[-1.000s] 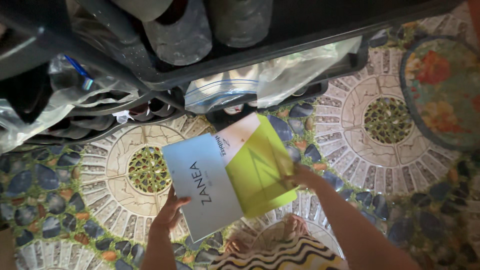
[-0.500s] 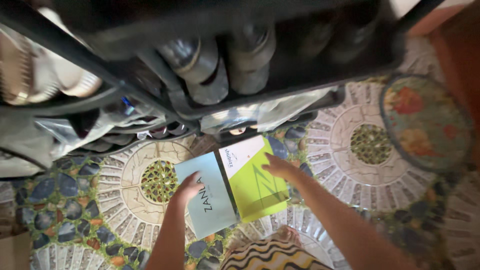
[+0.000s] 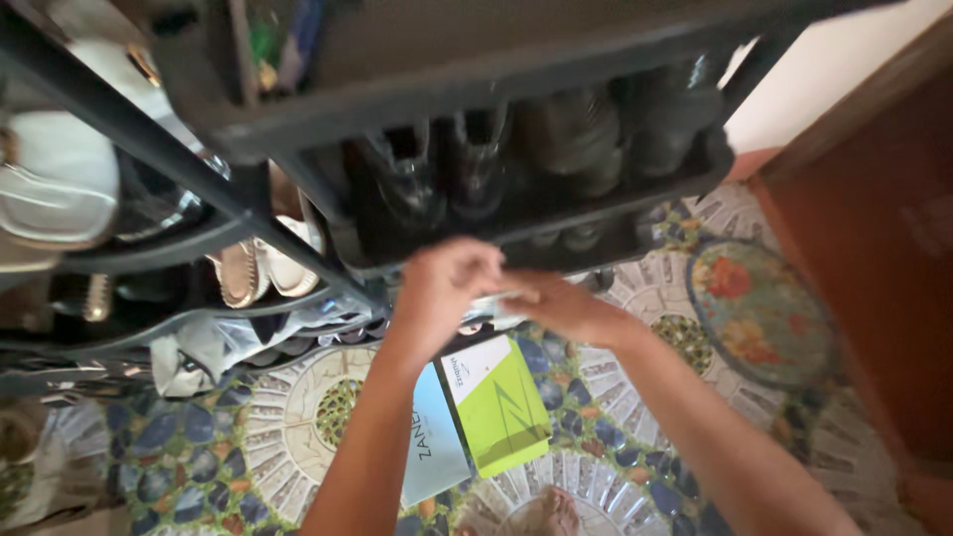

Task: The person removes two shoe boxes from the top of a black plastic shoe rack and places them on the floor. They then take several pairs of shoes off the rack and place them on the floor. Finally, they use a brush to sweep dust off the top and sides of the shoe rack.

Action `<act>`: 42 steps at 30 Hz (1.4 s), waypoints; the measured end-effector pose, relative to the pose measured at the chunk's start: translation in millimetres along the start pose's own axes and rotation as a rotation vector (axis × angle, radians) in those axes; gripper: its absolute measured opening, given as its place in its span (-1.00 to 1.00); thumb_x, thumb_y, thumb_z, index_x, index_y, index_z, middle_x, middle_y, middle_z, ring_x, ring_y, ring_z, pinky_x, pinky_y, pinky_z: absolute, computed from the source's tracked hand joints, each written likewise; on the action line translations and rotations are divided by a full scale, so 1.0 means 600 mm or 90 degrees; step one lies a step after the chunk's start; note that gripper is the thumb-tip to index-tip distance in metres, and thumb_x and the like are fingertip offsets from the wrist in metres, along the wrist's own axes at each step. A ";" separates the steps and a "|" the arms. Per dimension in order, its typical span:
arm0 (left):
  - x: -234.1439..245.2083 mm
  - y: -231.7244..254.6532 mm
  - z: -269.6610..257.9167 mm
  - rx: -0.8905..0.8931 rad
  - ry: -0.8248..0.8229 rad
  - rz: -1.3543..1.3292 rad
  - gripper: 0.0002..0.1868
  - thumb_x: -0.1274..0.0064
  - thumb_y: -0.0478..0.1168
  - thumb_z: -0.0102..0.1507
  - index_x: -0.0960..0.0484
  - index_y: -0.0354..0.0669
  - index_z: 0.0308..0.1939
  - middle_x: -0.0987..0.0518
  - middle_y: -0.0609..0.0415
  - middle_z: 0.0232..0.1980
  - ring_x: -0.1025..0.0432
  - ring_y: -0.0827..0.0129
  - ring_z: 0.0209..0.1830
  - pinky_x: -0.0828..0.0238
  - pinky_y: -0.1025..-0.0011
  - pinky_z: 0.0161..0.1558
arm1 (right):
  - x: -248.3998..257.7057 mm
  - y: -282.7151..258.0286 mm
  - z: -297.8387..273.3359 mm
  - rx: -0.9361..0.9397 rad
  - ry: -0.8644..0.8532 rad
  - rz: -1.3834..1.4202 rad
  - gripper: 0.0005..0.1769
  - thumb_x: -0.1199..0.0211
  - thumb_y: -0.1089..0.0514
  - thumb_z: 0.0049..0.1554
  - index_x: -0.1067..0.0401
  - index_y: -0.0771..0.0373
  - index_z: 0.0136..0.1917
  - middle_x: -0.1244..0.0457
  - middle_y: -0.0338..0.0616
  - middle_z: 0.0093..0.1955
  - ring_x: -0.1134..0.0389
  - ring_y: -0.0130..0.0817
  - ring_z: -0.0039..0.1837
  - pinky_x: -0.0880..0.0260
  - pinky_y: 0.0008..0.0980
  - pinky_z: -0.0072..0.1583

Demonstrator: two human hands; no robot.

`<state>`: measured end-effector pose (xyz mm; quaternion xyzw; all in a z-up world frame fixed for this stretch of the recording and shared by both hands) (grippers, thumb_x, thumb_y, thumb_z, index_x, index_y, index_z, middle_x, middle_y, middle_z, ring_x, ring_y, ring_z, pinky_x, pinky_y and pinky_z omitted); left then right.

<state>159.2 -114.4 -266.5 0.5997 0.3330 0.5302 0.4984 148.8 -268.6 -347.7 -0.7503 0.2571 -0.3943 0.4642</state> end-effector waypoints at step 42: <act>0.083 0.100 0.104 -0.079 0.387 0.386 -0.07 -0.37 0.24 0.14 -0.40 -0.32 0.36 -0.37 -0.47 0.33 -0.13 -0.43 0.38 -0.22 -0.07 0.28 | 0.140 -0.228 0.037 0.247 0.434 -0.217 -0.17 -0.38 0.24 0.05 -0.06 0.39 0.49 -0.29 0.43 0.15 -0.31 0.38 0.22 -0.36 0.11 0.18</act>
Point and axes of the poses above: each hand's wrist, its own z-axis towards the middle knuckle, its own x-axis out of the back of the hand, y = z × x, the point moved 8 cm from there along z, towards the middle knuckle
